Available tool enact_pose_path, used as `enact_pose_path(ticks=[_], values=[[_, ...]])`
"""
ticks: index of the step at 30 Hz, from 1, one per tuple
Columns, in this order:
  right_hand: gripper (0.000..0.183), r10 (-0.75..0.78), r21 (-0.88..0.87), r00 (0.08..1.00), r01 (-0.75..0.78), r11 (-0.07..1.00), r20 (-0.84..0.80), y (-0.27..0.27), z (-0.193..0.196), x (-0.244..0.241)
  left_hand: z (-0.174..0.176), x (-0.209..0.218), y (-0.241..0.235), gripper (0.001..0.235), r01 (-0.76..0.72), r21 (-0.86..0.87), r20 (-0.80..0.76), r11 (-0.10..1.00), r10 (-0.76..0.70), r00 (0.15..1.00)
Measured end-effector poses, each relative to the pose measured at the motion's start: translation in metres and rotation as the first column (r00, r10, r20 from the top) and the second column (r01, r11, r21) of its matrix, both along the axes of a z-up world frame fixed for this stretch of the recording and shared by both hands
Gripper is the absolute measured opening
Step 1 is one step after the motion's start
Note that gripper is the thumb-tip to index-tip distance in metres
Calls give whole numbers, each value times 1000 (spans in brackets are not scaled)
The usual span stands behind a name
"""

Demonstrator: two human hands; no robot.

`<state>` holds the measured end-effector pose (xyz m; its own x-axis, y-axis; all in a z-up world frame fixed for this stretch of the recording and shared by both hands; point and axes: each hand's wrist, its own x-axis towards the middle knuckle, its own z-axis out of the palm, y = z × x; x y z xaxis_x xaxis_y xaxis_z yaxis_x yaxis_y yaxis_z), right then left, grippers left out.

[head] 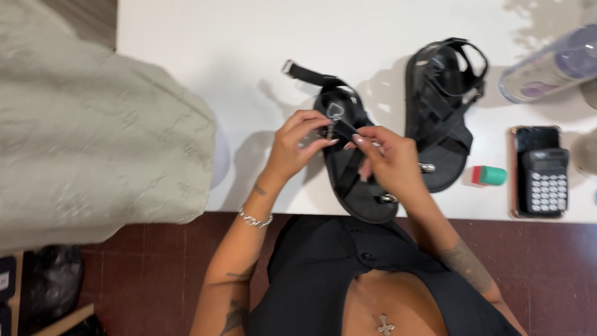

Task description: Adjusting and buckling the straps of black sandals on a checkout counter, then using a calculator.

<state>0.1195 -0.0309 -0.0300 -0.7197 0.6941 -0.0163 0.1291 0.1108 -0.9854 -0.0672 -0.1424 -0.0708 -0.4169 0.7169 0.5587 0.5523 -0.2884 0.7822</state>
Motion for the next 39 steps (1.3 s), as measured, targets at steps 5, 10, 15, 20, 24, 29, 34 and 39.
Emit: enact_pose_path(ticks=[5,10,15,20,24,29,34,39], values=[[21,70,-22,990,-68,997,118,16,-1,-2,-12,4,-1,32,19,-9,164,1000,-18,986],[22,154,-51,977,-148,988,148,25,0,-7,-10,1,-3,32,76,0,278,997,-73,958],[21,274,-218,959,-253,943,74,36,-10,-13,-21,-10,-4,35,164,2,374,986,-153,915],[20,303,-213,951,-284,935,65,38,-21,-19,-17,-12,-5,37,216,-2,409,976,-196,891],[20,318,-229,946,-296,927,65,38,-17,-25,-13,-18,-4,38,246,-9,394,969,-223,892],[21,301,-273,953,-289,918,2,37,-25,-24,-17,-24,-3,38,265,20,421,964,-249,872],[22,313,-270,950,-299,915,7,29,-15,-31,-16,-23,-1,38,275,31,423,961,-262,868],[20,264,-257,964,-253,933,12,25,-21,-34,-17,-23,0,38,257,-7,386,966,-234,892]])
